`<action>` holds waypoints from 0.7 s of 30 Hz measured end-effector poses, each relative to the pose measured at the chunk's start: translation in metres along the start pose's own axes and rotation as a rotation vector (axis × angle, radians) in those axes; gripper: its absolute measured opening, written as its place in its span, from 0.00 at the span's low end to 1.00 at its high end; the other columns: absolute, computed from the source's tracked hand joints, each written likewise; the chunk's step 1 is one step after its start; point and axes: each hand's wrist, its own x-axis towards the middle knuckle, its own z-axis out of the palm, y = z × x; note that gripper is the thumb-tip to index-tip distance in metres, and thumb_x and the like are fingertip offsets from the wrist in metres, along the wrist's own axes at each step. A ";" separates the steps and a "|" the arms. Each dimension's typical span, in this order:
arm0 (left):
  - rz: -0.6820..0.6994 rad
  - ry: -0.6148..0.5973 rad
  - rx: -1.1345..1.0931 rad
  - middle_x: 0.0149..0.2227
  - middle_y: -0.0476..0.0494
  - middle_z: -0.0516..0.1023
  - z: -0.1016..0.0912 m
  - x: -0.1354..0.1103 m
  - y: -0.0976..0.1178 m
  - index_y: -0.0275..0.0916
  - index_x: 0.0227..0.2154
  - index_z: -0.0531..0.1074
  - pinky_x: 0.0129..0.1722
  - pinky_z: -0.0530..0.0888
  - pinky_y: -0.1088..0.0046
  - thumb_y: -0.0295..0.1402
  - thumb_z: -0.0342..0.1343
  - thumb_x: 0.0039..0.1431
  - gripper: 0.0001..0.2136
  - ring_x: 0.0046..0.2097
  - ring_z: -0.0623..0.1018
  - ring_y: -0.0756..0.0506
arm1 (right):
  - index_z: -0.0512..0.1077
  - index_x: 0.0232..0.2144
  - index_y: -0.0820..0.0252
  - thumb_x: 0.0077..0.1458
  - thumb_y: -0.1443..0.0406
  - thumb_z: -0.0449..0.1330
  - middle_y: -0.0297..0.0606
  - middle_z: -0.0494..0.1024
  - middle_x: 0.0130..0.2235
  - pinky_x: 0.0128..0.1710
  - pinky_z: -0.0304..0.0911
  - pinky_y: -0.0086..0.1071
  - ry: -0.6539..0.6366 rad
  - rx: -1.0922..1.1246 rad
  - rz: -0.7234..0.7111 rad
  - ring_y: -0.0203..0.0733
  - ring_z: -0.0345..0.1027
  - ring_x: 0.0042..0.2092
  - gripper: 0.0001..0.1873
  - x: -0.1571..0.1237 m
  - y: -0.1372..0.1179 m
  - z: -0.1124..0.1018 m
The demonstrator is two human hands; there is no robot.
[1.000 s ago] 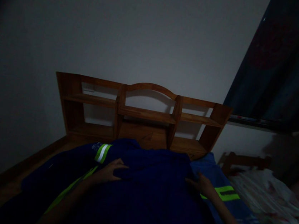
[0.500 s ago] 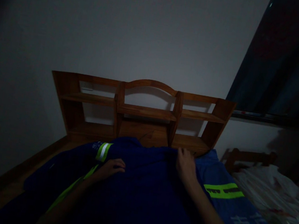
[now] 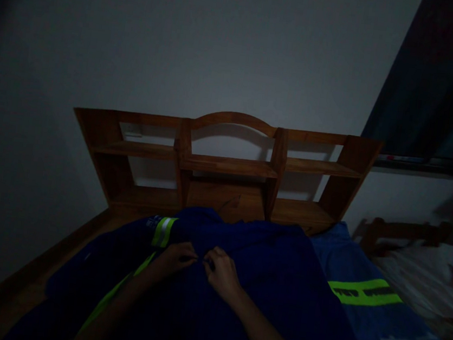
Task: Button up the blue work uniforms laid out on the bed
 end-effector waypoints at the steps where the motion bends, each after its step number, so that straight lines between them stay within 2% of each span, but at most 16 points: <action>1: -0.010 -0.007 0.020 0.36 0.45 0.76 0.000 0.001 0.001 0.40 0.36 0.77 0.41 0.68 0.76 0.30 0.55 0.55 0.08 0.38 0.74 0.49 | 0.69 0.35 0.56 0.55 0.70 0.55 0.34 0.71 0.37 0.42 0.59 0.27 0.003 0.022 -0.005 0.36 0.66 0.41 0.05 0.000 0.001 0.000; 7: -0.064 -0.003 0.081 0.36 0.46 0.76 0.002 0.000 0.003 0.40 0.35 0.77 0.41 0.68 0.76 0.29 0.54 0.54 0.08 0.39 0.74 0.48 | 0.70 0.36 0.56 0.54 0.71 0.56 0.34 0.71 0.37 0.41 0.59 0.27 -0.007 0.062 -0.019 0.36 0.65 0.41 0.07 0.001 -0.001 0.003; 12: -0.038 0.028 0.090 0.38 0.47 0.74 0.005 -0.003 0.002 0.42 0.36 0.75 0.41 0.68 0.76 0.29 0.54 0.54 0.08 0.40 0.74 0.48 | 0.70 0.36 0.56 0.55 0.70 0.55 0.33 0.70 0.36 0.39 0.59 0.27 -0.030 0.029 -0.034 0.36 0.65 0.40 0.07 0.000 -0.002 0.000; 17: -0.025 0.031 0.121 0.38 0.48 0.73 0.006 -0.003 0.007 0.43 0.35 0.74 0.41 0.67 0.76 0.29 0.54 0.53 0.08 0.40 0.73 0.48 | 0.70 0.35 0.56 0.56 0.65 0.57 0.32 0.69 0.31 0.36 0.58 0.27 -0.055 -0.024 -0.036 0.36 0.64 0.35 0.03 -0.002 -0.005 -0.001; 21: -0.025 0.021 0.095 0.36 0.49 0.73 0.003 -0.003 0.012 0.42 0.33 0.74 0.40 0.67 0.77 0.28 0.53 0.52 0.07 0.39 0.73 0.49 | 0.69 0.34 0.56 0.57 0.64 0.57 0.32 0.70 0.32 0.36 0.58 0.27 -0.047 -0.027 -0.030 0.36 0.65 0.36 0.03 -0.002 -0.005 0.001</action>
